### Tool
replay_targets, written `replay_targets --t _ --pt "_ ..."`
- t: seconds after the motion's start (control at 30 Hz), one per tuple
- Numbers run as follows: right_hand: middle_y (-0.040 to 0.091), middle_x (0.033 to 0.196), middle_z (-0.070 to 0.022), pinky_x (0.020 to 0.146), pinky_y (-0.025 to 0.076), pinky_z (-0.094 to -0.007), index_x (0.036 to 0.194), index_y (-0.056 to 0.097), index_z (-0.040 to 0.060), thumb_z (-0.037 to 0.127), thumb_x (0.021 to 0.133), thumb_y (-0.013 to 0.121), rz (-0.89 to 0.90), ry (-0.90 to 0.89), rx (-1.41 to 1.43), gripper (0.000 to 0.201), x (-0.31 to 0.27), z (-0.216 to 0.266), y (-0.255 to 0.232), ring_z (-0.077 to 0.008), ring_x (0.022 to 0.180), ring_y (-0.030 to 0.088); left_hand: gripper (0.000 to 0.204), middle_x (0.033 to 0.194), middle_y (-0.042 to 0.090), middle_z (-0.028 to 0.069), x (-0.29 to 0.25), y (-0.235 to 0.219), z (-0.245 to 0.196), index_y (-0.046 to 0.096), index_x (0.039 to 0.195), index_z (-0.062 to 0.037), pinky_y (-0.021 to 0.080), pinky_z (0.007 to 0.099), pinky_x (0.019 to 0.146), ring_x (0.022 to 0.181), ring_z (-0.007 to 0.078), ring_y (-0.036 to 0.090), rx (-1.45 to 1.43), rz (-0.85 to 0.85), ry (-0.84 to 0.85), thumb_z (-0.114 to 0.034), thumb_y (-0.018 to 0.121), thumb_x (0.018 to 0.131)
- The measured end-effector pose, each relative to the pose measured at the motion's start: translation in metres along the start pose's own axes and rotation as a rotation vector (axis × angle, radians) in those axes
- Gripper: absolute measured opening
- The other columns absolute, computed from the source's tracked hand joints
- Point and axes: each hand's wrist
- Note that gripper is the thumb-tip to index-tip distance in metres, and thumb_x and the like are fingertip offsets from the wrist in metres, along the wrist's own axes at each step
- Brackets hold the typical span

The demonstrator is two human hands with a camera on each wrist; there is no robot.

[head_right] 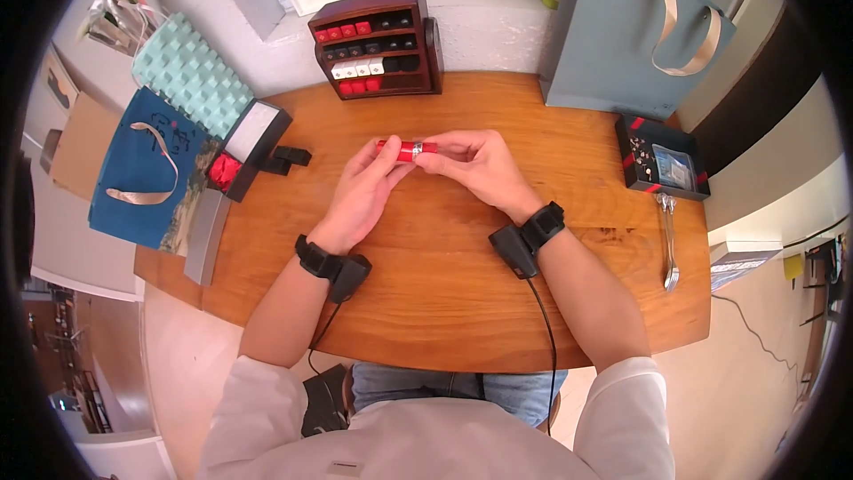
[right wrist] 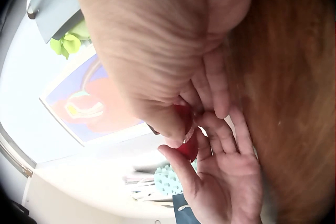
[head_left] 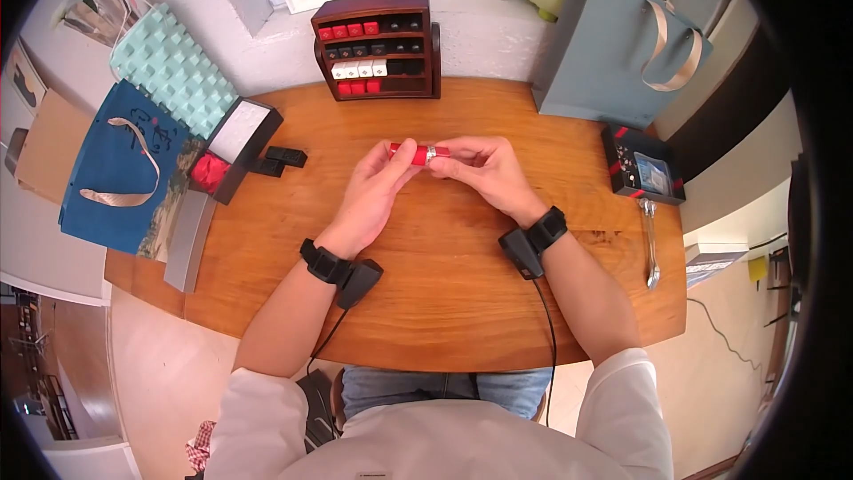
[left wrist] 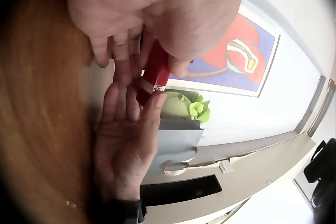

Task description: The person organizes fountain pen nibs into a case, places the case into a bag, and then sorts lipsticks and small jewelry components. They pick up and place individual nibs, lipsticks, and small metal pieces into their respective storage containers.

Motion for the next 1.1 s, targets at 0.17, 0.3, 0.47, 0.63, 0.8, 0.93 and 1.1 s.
replay_targets --t 0.17,0.3,0.47,0.63,0.8,0.93,1.1 --pt "0.083 0.123 -0.0119 0.101 0.061 -0.0311 0.133 0.079 -0.0045 0.011 0.104 0.084 -0.024 -0.049 0.014 0.033 0.001 0.001 -0.001 -0.0151 0.111 0.077 0.030 0.132 0.072 0.0047 -0.001 0.008 0.002 0.066 0.130 -0.0084 0.041 0.0397 0.128 0.132 0.0159 0.065 0.027 -0.022 0.052 -0.036 0.058 0.120" --pt "0.083 0.124 -0.0118 0.101 0.061 -0.0303 0.133 0.079 -0.0035 0.011 0.104 0.084 0.006 -0.031 0.035 0.033 -0.001 0.007 -0.004 -0.0146 0.111 0.077 0.034 0.133 0.072 0.0046 0.005 -0.001 -0.004 0.065 0.131 -0.0093 0.040 0.0406 0.129 0.133 0.0165 0.064 -0.133 0.017 0.019 -0.040 0.055 0.121" --pt "0.083 0.125 -0.0117 0.101 0.061 -0.0298 0.133 0.079 -0.0033 0.010 0.103 0.084 -0.017 -0.040 -0.024 0.033 0.000 0.006 -0.002 -0.0139 0.112 0.077 0.034 0.134 0.073 0.0050 0.004 -0.003 0.000 0.066 0.129 -0.0105 0.040 0.0414 0.129 0.133 0.0165 0.065 -0.067 -0.014 0.026 -0.042 0.055 0.121" --pt "0.082 0.128 -0.0127 0.104 0.060 -0.0304 0.131 0.080 -0.0035 0.009 0.103 0.084 -0.012 -0.047 -0.012 0.032 -0.001 0.008 -0.001 -0.0141 0.114 0.077 0.033 0.134 0.073 0.0048 0.004 -0.004 0.002 0.066 0.129 -0.0113 0.040 0.0416 0.129 0.134 0.0163 0.064 -0.063 -0.014 0.025 -0.042 0.055 0.121" --pt "0.081 0.132 -0.0146 0.105 0.061 -0.0316 0.129 0.080 -0.0039 0.009 0.102 0.084 -0.010 -0.047 0.002 0.030 0.001 0.003 -0.003 -0.0150 0.117 0.076 0.031 0.135 0.072 0.0051 0.003 -0.005 0.003 0.066 0.130 -0.0106 0.040 0.0407 0.129 0.135 0.0158 0.064 -0.053 0.014 0.025 -0.039 0.056 0.120" --pt "0.080 0.135 -0.0164 0.106 0.061 -0.0330 0.127 0.080 -0.0044 0.008 0.101 0.085 -0.012 -0.049 0.031 0.029 0.001 0.001 -0.003 -0.0165 0.119 0.076 0.027 0.140 0.070 0.0047 0.004 -0.006 0.004 0.065 0.132 -0.0089 0.041 0.0390 0.129 0.136 0.0152 0.062 0.007 0.014 0.021 -0.032 0.059 0.120" --pt "0.079 0.136 -0.0166 0.106 0.061 -0.0332 0.126 0.081 -0.0044 0.008 0.101 0.085 -0.017 -0.037 0.013 0.028 0.001 0.001 -0.004 -0.0168 0.119 0.076 0.028 0.135 0.067 0.0009 0.001 -0.002 0.000 0.065 0.133 -0.0085 0.041 0.0291 0.119 0.131 0.0082 0.057 0.015 0.051 0.019 -0.033 0.064 0.118"
Point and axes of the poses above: each hand's wrist, its own x-axis towards the middle knuckle, its own y-axis out of the palm, z = x × y
